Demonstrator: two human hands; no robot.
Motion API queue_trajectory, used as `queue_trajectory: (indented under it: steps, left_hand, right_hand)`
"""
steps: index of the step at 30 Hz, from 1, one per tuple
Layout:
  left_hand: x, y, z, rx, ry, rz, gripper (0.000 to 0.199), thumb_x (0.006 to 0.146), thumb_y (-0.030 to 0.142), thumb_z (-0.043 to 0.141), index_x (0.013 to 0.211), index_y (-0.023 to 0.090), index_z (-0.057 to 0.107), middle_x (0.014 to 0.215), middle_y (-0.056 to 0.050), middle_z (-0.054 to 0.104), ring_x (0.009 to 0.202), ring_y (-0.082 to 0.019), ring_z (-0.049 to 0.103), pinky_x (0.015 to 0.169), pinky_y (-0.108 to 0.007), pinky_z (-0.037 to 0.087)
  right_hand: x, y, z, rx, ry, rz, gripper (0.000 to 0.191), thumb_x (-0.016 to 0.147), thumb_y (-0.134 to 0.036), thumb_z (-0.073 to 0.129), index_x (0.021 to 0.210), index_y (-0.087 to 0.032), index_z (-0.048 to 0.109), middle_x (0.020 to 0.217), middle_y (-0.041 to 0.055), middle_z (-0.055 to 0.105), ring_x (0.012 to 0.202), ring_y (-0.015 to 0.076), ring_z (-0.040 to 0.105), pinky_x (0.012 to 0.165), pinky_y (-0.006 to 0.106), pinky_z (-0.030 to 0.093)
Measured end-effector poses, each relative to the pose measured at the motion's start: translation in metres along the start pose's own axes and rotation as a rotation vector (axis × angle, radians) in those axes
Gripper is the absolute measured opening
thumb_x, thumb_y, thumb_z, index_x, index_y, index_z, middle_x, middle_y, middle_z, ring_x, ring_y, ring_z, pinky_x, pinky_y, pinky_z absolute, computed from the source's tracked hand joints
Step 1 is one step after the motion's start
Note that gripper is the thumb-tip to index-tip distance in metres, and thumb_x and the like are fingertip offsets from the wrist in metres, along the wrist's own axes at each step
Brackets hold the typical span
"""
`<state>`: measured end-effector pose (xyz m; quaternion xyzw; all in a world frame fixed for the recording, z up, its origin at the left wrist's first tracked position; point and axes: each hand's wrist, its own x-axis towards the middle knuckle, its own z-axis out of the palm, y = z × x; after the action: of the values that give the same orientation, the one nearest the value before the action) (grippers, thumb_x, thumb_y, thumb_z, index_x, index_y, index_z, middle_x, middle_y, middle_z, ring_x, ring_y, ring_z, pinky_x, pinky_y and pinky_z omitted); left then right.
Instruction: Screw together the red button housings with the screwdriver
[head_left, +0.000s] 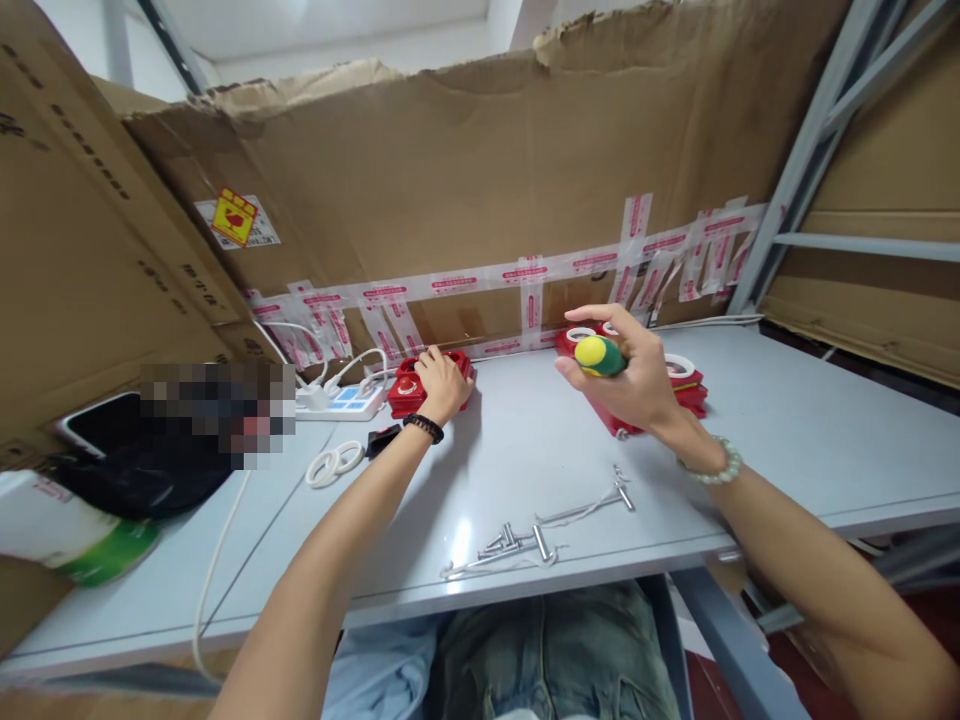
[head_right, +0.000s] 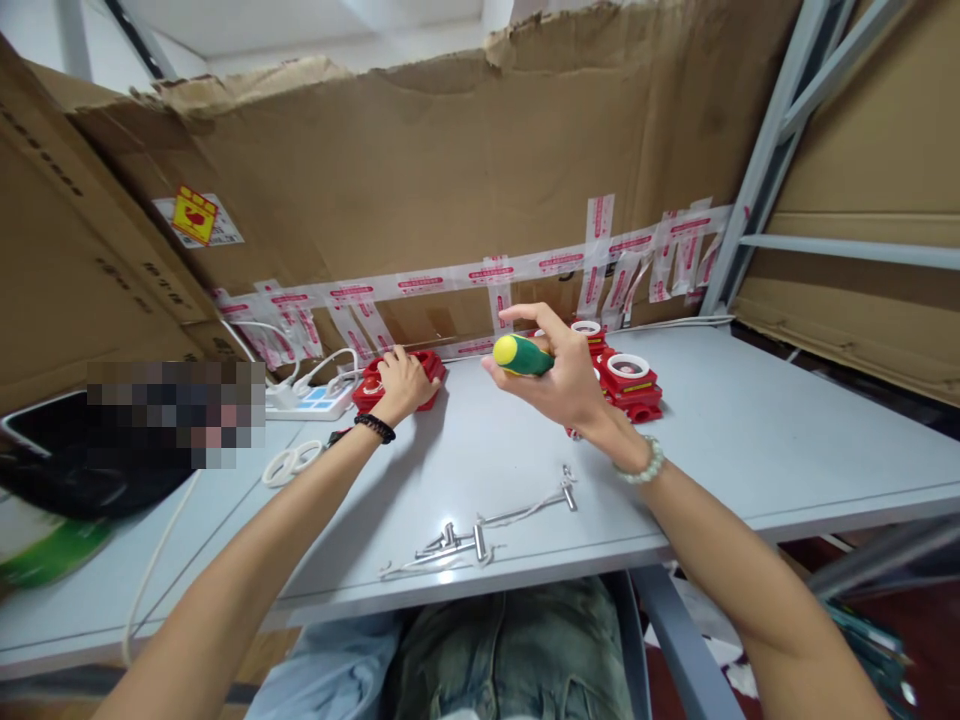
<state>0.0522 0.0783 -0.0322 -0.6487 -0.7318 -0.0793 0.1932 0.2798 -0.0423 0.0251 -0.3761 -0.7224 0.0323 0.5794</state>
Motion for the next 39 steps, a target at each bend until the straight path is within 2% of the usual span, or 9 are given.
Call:
queue_trajectory:
  steps: [5, 8, 12, 18, 21, 25, 33, 37, 39]
  left_hand:
    - [-0.009, -0.002, -0.003, -0.018, 0.081, 0.112, 0.075, 0.086, 0.044, 0.054, 0.142, -0.003, 0.038, 0.138, -0.029, 0.048, 0.124, -0.039, 0.044, 0.099, -0.047, 0.035]
    - [-0.027, 0.0, -0.013, -0.057, 0.114, 0.25, 0.074, 0.089, 0.047, 0.05, 0.146, 0.003, 0.033, 0.143, -0.026, 0.044, 0.128, -0.038, 0.042, 0.1, -0.048, 0.036]
    - [-0.057, 0.003, -0.03, -0.094, 0.076, 0.413, 0.061, 0.09, 0.046, 0.05, 0.139, 0.009, 0.045, 0.134, -0.022, 0.051, 0.123, -0.037, 0.046, 0.097, -0.049, 0.04]
    - [-0.081, 0.001, -0.043, -0.129, -0.019, 0.527, 0.054, 0.09, 0.042, 0.053, 0.135, 0.013, 0.049, 0.137, -0.02, 0.049, 0.124, -0.035, 0.045, 0.102, -0.054, 0.036]
    - [-0.082, -0.005, -0.044, -0.156, -0.07, 0.536, 0.054, 0.089, 0.043, 0.054, 0.135, 0.015, 0.048, 0.138, -0.02, 0.049, 0.125, -0.036, 0.045, 0.1, -0.053, 0.038]
    - [-0.082, -0.018, -0.045, -0.269, -0.08, 0.612, 0.057, 0.088, 0.043, 0.055, 0.139, 0.02, 0.043, 0.139, -0.018, 0.049, 0.127, -0.035, 0.044, 0.098, -0.053, 0.039]
    - [-0.081, -0.039, -0.048, -0.503, -0.146, 0.767, 0.079, 0.083, 0.05, 0.062, 0.149, 0.023, 0.027, 0.151, -0.017, 0.038, 0.139, -0.035, 0.035, 0.108, -0.056, 0.032]
    - [-0.078, -0.049, -0.04, -0.638, -0.323, 0.795, 0.094, 0.07, 0.05, 0.075, 0.147, 0.023, 0.029, 0.142, -0.016, 0.051, 0.127, -0.035, 0.051, 0.104, -0.051, 0.04]
    - [-0.08, -0.055, -0.035, -0.74, -0.382, 0.794, 0.092, 0.068, 0.046, 0.077, 0.145, 0.023, 0.032, 0.134, -0.014, 0.058, 0.119, -0.034, 0.058, 0.101, -0.046, 0.045]
  right_hand:
    - [0.011, 0.004, -0.031, -0.513, -0.018, 0.191, 0.037, 0.075, -0.039, 0.065, 0.107, -0.022, 0.065, 0.077, 0.0036, 0.069, 0.068, 0.0202, 0.062, 0.064, 0.032, 0.043]
    - [0.008, 0.016, -0.048, -0.852, -0.222, 0.406, 0.037, 0.077, -0.047, 0.061, 0.104, -0.023, 0.069, 0.084, 0.01, 0.073, 0.077, 0.0284, 0.066, 0.062, 0.034, 0.039]
    - [-0.004, 0.032, -0.053, -0.929, -0.485, 0.555, 0.047, 0.077, -0.063, 0.054, 0.096, -0.023, 0.071, 0.084, 0.0111, 0.073, 0.078, 0.0309, 0.066, 0.06, 0.034, 0.037]
    - [-0.005, 0.035, -0.04, -0.964, -0.551, 0.535, 0.044, 0.076, -0.06, 0.056, 0.078, -0.017, 0.066, 0.079, 0.0164, 0.071, 0.073, 0.0318, 0.065, 0.056, 0.035, 0.035]
    - [-0.002, 0.035, -0.038, -0.892, -0.598, 0.475, 0.035, 0.075, -0.053, 0.06, 0.072, -0.018, 0.064, 0.074, 0.0158, 0.07, 0.068, 0.0306, 0.064, 0.055, 0.035, 0.035]
    - [-0.001, 0.034, -0.031, -0.752, -0.673, 0.365, 0.033, 0.072, -0.048, 0.064, 0.086, -0.018, 0.067, 0.08, 0.011, 0.072, 0.073, 0.0278, 0.065, 0.057, 0.033, 0.037]
    - [0.008, 0.013, 0.021, -0.398, -0.87, 0.179, 0.05, 0.069, -0.042, 0.07, 0.111, -0.017, 0.068, 0.097, 0.0117, 0.073, 0.082, 0.0244, 0.065, 0.066, 0.03, 0.041]
    - [0.005, 0.004, 0.049, -0.082, -0.956, 0.059, 0.054, 0.07, -0.035, 0.072, 0.122, -0.023, 0.063, 0.098, 0.0044, 0.073, 0.079, 0.018, 0.063, 0.068, 0.027, 0.042]
    - [0.001, 0.003, 0.057, -0.001, -0.93, 0.042, 0.054, 0.071, -0.04, 0.073, 0.122, -0.023, 0.063, 0.099, 0.0038, 0.073, 0.079, 0.017, 0.062, 0.068, 0.027, 0.042]
